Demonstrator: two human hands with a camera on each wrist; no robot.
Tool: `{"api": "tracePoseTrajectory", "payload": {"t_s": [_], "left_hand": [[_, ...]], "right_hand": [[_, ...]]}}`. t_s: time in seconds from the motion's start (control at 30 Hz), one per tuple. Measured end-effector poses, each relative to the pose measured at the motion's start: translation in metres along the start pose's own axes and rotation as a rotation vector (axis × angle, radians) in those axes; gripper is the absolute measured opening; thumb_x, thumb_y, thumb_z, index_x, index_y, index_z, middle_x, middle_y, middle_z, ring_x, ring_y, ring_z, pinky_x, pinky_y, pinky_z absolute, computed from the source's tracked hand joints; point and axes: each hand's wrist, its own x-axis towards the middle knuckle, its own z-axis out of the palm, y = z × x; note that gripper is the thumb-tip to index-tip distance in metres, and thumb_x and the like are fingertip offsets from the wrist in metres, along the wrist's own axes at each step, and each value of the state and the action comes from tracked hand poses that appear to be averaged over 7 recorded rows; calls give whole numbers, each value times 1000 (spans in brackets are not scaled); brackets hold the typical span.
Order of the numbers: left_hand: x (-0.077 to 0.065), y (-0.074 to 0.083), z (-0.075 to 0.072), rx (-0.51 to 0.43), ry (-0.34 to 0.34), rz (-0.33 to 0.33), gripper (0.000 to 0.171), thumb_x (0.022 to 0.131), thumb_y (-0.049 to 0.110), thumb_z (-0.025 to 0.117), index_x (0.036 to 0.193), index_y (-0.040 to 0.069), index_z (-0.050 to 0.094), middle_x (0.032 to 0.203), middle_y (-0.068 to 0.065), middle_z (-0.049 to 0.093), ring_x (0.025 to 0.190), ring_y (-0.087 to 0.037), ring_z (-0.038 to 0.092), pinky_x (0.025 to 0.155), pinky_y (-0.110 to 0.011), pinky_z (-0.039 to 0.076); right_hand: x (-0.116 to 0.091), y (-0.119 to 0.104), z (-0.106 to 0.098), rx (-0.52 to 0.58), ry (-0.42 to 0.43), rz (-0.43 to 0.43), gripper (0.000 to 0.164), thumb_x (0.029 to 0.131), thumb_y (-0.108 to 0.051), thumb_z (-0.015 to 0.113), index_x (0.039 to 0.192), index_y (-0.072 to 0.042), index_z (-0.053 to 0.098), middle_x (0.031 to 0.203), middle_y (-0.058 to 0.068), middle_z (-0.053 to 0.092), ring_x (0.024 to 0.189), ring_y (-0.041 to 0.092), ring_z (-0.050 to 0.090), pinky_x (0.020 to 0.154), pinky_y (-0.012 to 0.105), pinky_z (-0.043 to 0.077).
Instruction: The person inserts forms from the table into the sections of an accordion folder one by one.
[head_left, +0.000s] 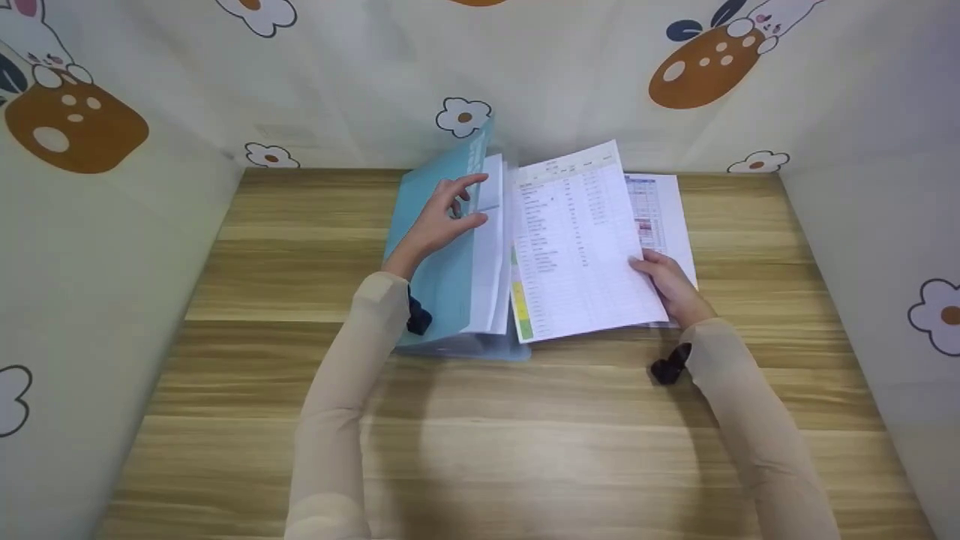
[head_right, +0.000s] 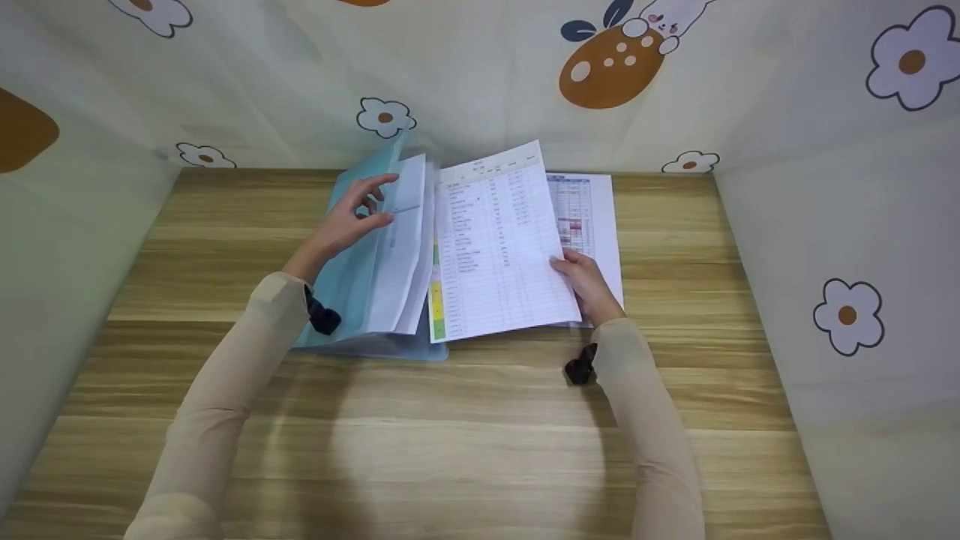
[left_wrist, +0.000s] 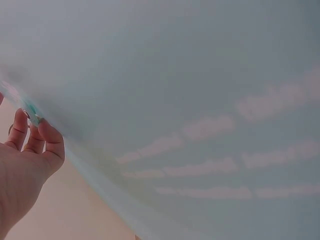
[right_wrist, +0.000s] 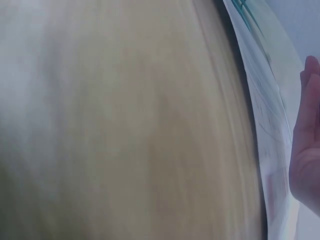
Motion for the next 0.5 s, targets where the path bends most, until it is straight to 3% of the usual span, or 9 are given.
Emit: {"api": "tracePoseTrajectory", "payload": {"t_s": [0.33, 0.5], "left_hand": [[0, 1, 0, 14, -6, -12, 59, 77, 30, 64, 131, 28, 40, 108, -4, 37, 90, -19, 38, 73, -29, 38], [0, 1, 1, 8, -3, -17, 59, 77, 30, 64, 131, 29, 40, 108, -3, 37, 89, -19, 38, 73, -30, 39]], "right_hand": [[1, 5, 10, 67, -2, 43, 46, 89, -5, 47, 132, 1, 30, 89, 5, 59, 76, 16, 58, 66, 27, 46], [5, 10, 11, 55, -51, 13, 46, 89, -4, 46, 132, 3, 28, 93, 5, 59, 82, 16, 58, 71, 27, 45]]}}
